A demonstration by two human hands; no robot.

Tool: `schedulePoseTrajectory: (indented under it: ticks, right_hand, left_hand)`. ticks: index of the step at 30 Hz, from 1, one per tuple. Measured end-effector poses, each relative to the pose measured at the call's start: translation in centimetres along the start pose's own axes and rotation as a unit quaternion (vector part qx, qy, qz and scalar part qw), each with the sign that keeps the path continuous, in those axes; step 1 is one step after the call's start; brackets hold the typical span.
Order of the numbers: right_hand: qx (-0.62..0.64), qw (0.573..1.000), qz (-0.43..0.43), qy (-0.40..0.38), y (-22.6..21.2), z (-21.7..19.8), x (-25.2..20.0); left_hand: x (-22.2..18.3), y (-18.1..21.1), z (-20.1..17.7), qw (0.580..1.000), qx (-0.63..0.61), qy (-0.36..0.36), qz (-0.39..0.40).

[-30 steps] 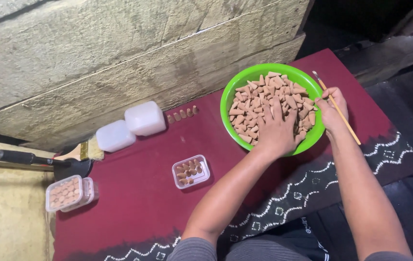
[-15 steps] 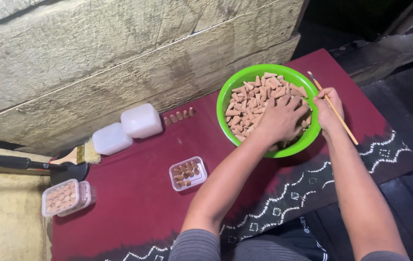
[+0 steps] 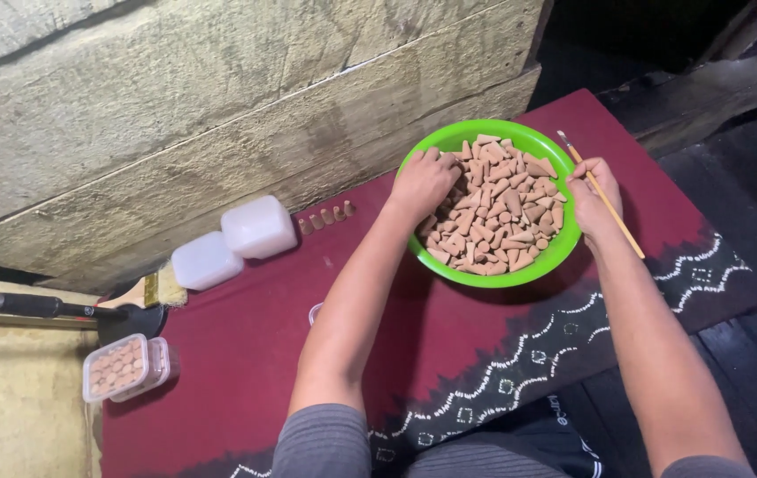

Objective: Sorting incense cones from a large bowl into smaller plastic containers and arranging them using a wooden stick.

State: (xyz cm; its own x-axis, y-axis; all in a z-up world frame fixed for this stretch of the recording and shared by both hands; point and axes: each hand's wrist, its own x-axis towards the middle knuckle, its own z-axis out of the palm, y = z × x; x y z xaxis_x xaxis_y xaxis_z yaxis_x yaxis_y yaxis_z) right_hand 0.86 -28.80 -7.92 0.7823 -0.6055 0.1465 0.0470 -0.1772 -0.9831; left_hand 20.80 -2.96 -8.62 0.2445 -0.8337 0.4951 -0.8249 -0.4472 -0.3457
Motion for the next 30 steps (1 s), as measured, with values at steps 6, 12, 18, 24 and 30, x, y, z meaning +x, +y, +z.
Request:
schedulePoseTrajectory:
  ticks: [6, 12, 18, 24, 30]
  right_hand:
    - [-0.181, 0.981, -0.066, -0.001, -2.5, -0.2, -1.1]
    - [-0.217, 0.917, -0.329, 0.054, -9.4, 1.4, -4.3]
    - [-0.093, 0.937, -0.333, -0.043, -12.1, 9.2, -11.5]
    - [0.035, 0.905, -0.375, -0.198, -12.0, 19.8, -16.1]
    - [0.048, 0.912, -0.316, -0.255, -7.8, 25.2, -16.9]
  left_hand:
    - [0.6, -2.5, -7.7, 0.960, -0.226, -0.056, -0.156]
    - [-6.3, -4.0, -17.4, 0.744, -0.550, 0.069, -0.372]
    - [-17.4, -4.9, -19.1, 0.600, -0.659, 0.107, -0.440]
    - [-25.8, -4.7, -15.0, 0.513, -0.678, 0.136, -0.508]
    - [-29.5, -4.1, -11.8, 0.462, -0.679, 0.178, -0.542]
